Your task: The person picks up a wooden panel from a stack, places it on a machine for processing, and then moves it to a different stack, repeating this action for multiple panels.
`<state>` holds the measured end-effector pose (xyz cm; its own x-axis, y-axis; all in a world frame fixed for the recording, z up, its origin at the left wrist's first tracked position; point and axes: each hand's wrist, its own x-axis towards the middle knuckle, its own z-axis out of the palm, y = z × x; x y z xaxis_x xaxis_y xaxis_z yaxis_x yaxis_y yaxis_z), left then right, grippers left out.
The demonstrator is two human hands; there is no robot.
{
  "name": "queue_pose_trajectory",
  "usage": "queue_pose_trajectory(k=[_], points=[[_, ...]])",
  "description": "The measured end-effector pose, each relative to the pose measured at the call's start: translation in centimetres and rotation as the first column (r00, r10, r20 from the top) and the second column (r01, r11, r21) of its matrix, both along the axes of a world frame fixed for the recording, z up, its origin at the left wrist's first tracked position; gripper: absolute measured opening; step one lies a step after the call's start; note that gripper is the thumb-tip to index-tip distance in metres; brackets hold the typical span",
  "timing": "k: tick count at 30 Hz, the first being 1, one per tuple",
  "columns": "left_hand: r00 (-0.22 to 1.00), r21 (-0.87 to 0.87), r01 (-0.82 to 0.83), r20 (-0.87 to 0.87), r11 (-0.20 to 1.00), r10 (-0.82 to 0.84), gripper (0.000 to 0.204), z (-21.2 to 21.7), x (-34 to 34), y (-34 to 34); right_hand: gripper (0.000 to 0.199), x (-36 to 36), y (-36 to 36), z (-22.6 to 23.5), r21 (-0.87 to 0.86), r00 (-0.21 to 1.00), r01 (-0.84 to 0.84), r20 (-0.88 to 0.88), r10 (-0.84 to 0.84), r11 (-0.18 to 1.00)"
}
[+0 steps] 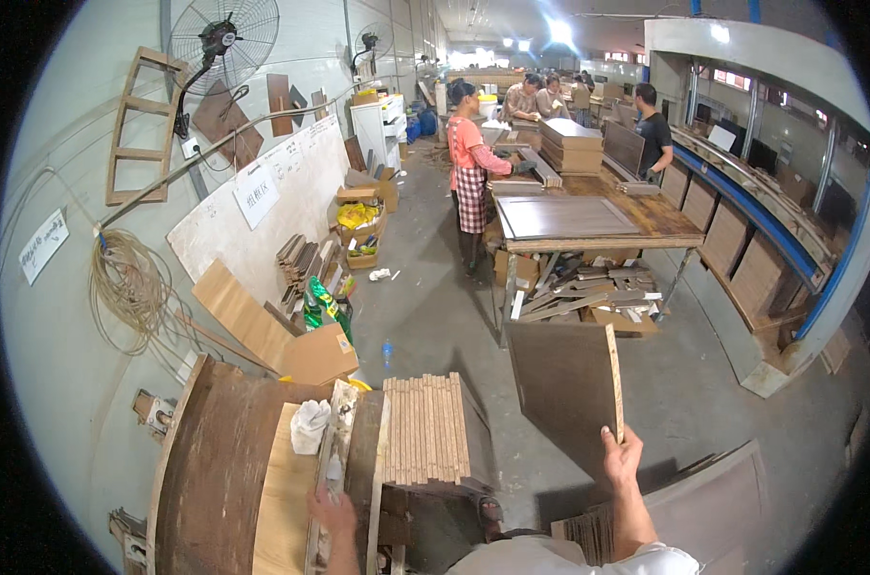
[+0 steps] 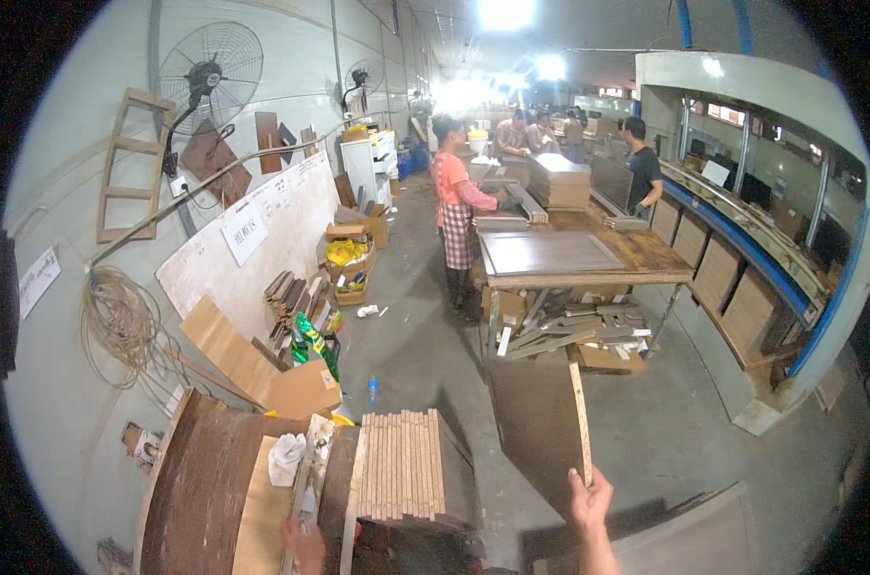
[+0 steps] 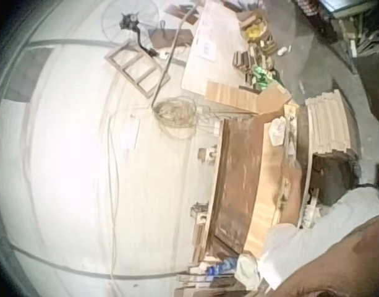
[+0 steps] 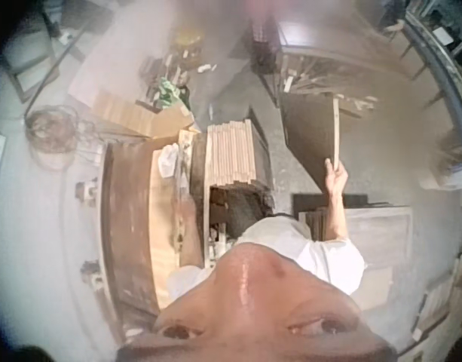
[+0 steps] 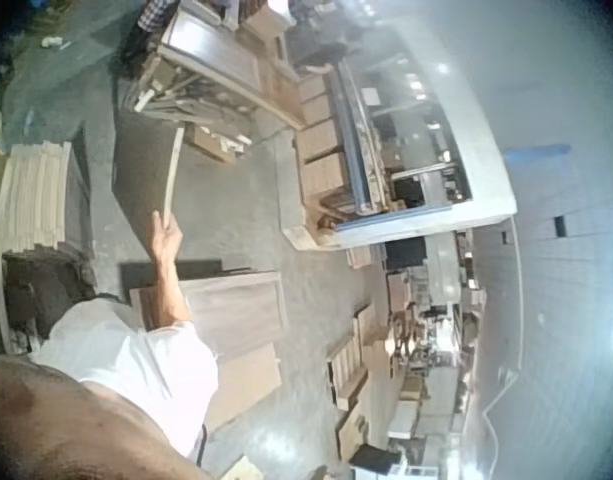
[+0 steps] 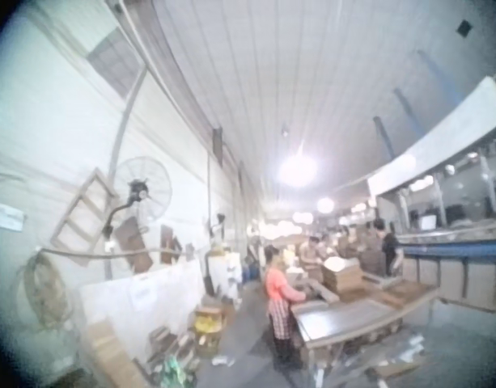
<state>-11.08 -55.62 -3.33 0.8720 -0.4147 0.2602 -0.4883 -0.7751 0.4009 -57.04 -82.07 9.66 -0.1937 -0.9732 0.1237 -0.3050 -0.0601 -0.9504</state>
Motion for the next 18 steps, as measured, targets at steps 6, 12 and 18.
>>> queue_pose_trajectory(k=[6,12,18], points=[[0.909,-0.421,0.373,-0.015,0.827,-0.417,0.042,3.9,-5.5,-3.3,0.018,-0.9,6.5,8.9,-0.18,0.993,-0.077,0.071,0.091,0.981],[0.569,-0.765,0.027,-0.518,0.644,-0.639,0.061,10.2,-6.8,-3.3,0.03,-0.4,10.2,10.6,-0.331,0.841,-0.137,0.46,0.287,0.933],[0.284,-0.644,-0.764,-0.269,-0.048,-0.92,0.091,15.3,-1.2,3.6,0.041,3.8,10.3,6.7,-0.167,0.569,-0.403,0.724,0.39,0.9]])
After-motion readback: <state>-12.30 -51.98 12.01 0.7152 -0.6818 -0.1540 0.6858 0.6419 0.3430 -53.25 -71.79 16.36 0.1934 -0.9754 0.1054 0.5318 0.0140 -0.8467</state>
